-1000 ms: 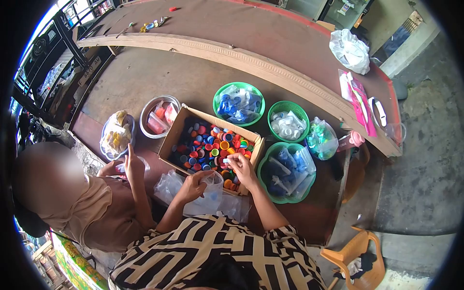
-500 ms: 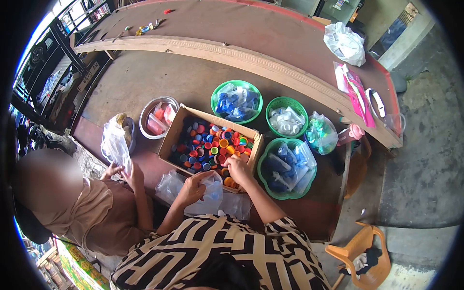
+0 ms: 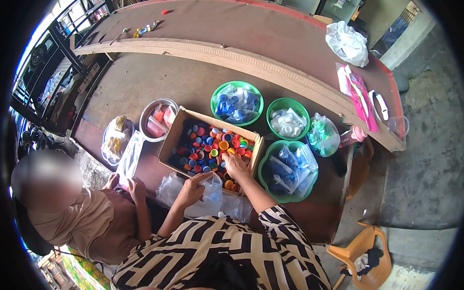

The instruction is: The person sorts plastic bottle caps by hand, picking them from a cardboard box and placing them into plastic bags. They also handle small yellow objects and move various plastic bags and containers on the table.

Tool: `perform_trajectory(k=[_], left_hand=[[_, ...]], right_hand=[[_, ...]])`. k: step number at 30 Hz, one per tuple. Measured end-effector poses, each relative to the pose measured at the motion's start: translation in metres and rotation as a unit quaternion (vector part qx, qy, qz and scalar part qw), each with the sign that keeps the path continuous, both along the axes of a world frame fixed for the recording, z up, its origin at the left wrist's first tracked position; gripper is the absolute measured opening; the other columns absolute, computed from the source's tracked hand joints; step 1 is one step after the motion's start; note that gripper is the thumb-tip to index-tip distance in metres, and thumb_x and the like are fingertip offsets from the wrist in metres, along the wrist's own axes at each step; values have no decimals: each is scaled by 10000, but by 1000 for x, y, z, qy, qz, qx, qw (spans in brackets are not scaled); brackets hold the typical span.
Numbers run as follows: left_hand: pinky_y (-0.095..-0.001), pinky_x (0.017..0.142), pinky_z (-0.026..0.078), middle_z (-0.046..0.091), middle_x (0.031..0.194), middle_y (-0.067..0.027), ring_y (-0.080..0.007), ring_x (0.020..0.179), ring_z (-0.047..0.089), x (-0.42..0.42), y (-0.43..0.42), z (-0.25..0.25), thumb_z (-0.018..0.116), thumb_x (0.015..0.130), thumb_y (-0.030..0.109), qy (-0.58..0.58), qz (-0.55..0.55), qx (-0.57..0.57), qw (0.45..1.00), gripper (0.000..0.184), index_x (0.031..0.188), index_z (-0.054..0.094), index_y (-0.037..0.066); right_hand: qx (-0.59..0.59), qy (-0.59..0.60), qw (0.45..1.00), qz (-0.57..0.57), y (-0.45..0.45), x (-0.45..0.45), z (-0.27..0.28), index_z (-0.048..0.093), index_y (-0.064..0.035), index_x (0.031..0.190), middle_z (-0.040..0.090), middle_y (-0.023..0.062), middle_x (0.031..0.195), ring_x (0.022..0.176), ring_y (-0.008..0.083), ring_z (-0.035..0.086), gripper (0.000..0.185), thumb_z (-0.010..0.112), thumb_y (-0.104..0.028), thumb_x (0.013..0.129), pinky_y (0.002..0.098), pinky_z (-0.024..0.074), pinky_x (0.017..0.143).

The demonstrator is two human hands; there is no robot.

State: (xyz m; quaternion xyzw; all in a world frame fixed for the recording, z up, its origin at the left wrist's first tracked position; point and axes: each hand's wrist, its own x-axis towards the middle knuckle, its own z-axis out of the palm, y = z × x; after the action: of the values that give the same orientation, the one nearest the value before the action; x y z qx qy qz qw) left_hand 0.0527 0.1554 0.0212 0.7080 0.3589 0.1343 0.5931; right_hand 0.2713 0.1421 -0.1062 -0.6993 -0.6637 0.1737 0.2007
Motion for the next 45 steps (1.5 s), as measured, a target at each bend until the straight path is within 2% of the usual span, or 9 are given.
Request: perform_trajectory(k=[5, 7, 10, 14, 18, 21, 30, 39, 45], left_hand=[[-290, 526, 555, 609, 1114, -128, -180, 613, 635, 2, 0, -2, 405, 732, -36, 0, -8, 2, 1000, 563, 1272, 548, 33], [-291, 524, 559, 609, 1119, -129, -182, 621, 638, 4, -1, -1, 406, 732, -35, -2, -12, 4, 1000, 562, 1270, 550, 34], [-294, 520, 563, 610, 1127, -135, -184, 635, 642, 5, -3, -2, 408, 732, -33, -1, -18, 4, 1000, 561, 1270, 550, 35], [-291, 519, 560, 610, 1143, -143, -183, 627, 643, 6, -6, -1, 413, 731, -34, 0, -22, 3, 1000, 568, 1278, 544, 40], [-288, 522, 559, 606, 1166, -149, -188, 610, 644, 4, -9, -3, 418, 728, -41, -10, -30, 13, 999, 573, 1280, 544, 45], [-271, 527, 536, 597, 1193, -147, -141, 601, 618, 3, -12, 0, 408, 721, -55, -15, -21, -4, 1000, 578, 1274, 553, 30], [-268, 519, 534, 588, 1195, -153, -145, 598, 621, 1, -11, -4, 409, 723, -61, -17, -30, -6, 999, 573, 1273, 550, 19], [-291, 526, 557, 595, 1205, -153, -177, 643, 652, 3, -7, -3, 422, 737, -35, 2, -39, -15, 999, 575, 1294, 538, 51], [-291, 519, 561, 594, 1201, -157, -178, 650, 654, 4, -6, -6, 424, 735, -35, -2, -36, -21, 999, 573, 1291, 540, 49]], right_hand=[[-29, 203, 978, -44, -7, 10, 13, 576, -40, 957, 633, 177, 924, 874, 332, 630, 206, 635, -17, 761, 402, 500, 765], [-11, 226, 972, -56, -10, 11, 18, 598, -51, 976, 657, 140, 903, 865, 280, 650, 204, 640, -30, 777, 379, 504, 763], [-101, 398, 908, -82, -15, 16, 18, 572, -66, 1050, 643, 54, 877, 836, 129, 638, 241, 631, -4, 824, 266, 524, 693], [-9, 314, 945, -87, -27, 15, 33, 587, -71, 1010, 645, 128, 920, 896, 272, 639, 385, 792, -151, 694, 392, 490, 794], [32, 197, 975, -94, -31, 8, 25, 576, -86, 1015, 614, 133, 916, 916, 319, 588, 399, 789, -154, 684, 418, 457, 836], [88, 147, 979, -107, -37, 4, 24, 557, -71, 995, 605, 132, 912, 920, 319, 585, 375, 771, -143, 696, 422, 460, 816], [32, 203, 972, -110, -43, 12, 34, 460, -36, 923, 578, 145, 873, 873, 323, 584, 337, 710, -99, 705, 410, 467, 761], [78, 172, 977, -103, -44, 9, 36, 507, -58, 917, 541, 164, 902, 864, 343, 564, 278, 691, -100, 713, 428, 469, 775], [66, 113, 990, -60, -46, 10, 35, 574, -109, 1145, 524, 153, 958, 872, 314, 577, 426, 689, -103, 734, 383, 495, 793]])
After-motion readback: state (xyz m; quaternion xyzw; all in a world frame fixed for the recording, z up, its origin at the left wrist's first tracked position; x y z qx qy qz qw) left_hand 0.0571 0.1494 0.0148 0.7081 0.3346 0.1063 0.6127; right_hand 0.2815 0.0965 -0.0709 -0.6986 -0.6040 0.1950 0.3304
